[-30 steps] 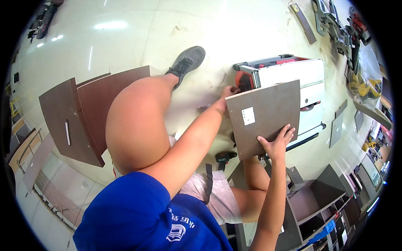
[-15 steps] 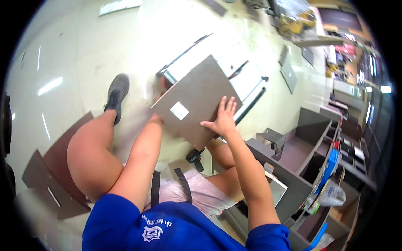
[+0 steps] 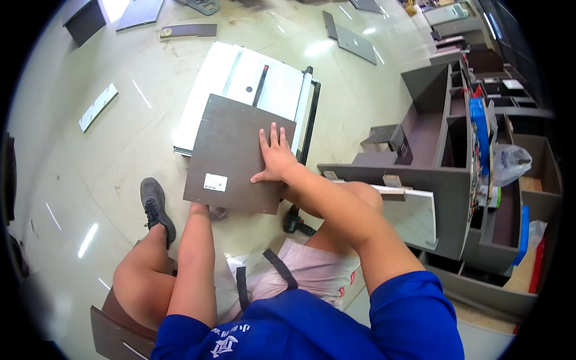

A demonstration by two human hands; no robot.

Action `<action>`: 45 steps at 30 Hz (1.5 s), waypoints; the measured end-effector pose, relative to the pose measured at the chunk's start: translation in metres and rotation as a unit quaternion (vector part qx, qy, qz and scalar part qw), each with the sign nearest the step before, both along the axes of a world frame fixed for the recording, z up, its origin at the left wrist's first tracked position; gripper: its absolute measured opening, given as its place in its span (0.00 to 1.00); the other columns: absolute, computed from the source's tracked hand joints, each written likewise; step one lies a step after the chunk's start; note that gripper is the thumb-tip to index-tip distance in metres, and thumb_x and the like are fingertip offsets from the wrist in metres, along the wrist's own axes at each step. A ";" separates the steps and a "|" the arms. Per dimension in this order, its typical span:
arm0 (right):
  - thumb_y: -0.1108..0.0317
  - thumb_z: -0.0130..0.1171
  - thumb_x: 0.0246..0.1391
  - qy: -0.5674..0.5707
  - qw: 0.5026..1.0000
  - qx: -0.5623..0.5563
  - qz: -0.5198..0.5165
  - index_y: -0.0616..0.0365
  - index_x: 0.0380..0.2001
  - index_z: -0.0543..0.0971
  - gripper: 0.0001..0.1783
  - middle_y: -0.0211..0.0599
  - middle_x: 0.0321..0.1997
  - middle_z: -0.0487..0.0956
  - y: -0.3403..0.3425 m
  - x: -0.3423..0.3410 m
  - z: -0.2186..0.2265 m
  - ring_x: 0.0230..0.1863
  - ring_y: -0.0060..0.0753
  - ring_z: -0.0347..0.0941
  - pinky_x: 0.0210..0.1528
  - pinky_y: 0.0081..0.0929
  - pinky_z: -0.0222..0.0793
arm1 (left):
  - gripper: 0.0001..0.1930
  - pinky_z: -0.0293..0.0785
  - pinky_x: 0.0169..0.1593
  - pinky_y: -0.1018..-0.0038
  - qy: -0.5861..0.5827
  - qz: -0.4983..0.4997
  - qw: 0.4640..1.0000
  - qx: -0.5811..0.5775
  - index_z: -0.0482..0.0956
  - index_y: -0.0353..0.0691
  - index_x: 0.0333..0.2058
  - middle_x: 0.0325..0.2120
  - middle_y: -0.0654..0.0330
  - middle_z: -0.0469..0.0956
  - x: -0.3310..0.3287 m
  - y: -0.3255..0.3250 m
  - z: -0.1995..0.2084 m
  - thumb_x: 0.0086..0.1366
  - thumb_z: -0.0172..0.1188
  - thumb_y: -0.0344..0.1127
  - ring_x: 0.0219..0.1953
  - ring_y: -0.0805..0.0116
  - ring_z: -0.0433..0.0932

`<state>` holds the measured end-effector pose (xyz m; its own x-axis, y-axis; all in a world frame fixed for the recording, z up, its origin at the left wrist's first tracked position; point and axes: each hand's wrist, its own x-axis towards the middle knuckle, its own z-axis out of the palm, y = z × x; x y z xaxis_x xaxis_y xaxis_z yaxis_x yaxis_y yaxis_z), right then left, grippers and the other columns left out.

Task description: The person sits on the floor and uses a table saw to cut a brown wooden panel. They then assemble the cut pieces into a small cabinet structure by fitting panels together and inserting a shelf.

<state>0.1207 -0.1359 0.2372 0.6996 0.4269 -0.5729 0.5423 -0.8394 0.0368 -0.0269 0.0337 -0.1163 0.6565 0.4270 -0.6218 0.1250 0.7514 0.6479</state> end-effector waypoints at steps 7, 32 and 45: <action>0.28 0.72 0.28 -0.023 1.000 -0.017 0.002 0.64 0.72 0.40 0.80 0.73 0.74 0.34 -0.004 -0.001 -0.006 0.74 0.78 0.33 0.74 0.55 0.42 | 0.16 0.78 0.43 0.68 -0.018 -0.038 0.999 -0.005 0.75 0.31 0.47 0.41 0.51 0.80 -0.002 0.015 0.018 0.67 0.56 0.38 0.41 0.63 0.79; 0.30 0.73 0.29 -0.013 1.000 0.009 -0.013 0.59 0.73 0.40 0.78 0.67 0.75 0.34 -0.007 -0.002 -0.004 0.74 0.76 0.35 0.72 0.55 0.48 | 0.21 0.78 0.47 0.64 -0.044 -0.080 0.995 -0.040 0.74 0.31 0.50 0.44 0.48 0.78 0.004 0.024 0.058 0.70 0.51 0.45 0.45 0.58 0.79; 0.32 0.74 0.29 0.007 0.999 0.018 -0.037 0.57 0.73 0.39 0.78 0.64 0.76 0.33 -0.010 -0.002 0.005 0.75 0.74 0.32 0.73 0.53 0.47 | 0.25 0.77 0.50 0.61 -0.063 -0.067 0.984 -0.151 0.71 0.31 0.53 0.47 0.46 0.77 -0.001 0.073 0.127 0.72 0.46 0.50 0.48 0.55 0.78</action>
<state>0.1186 -0.1462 0.2421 0.7221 0.3948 -0.5681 0.4793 -0.8776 -0.0007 -0.0276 0.1070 0.0111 0.7748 0.1396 -0.6166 0.1692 0.8939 0.4151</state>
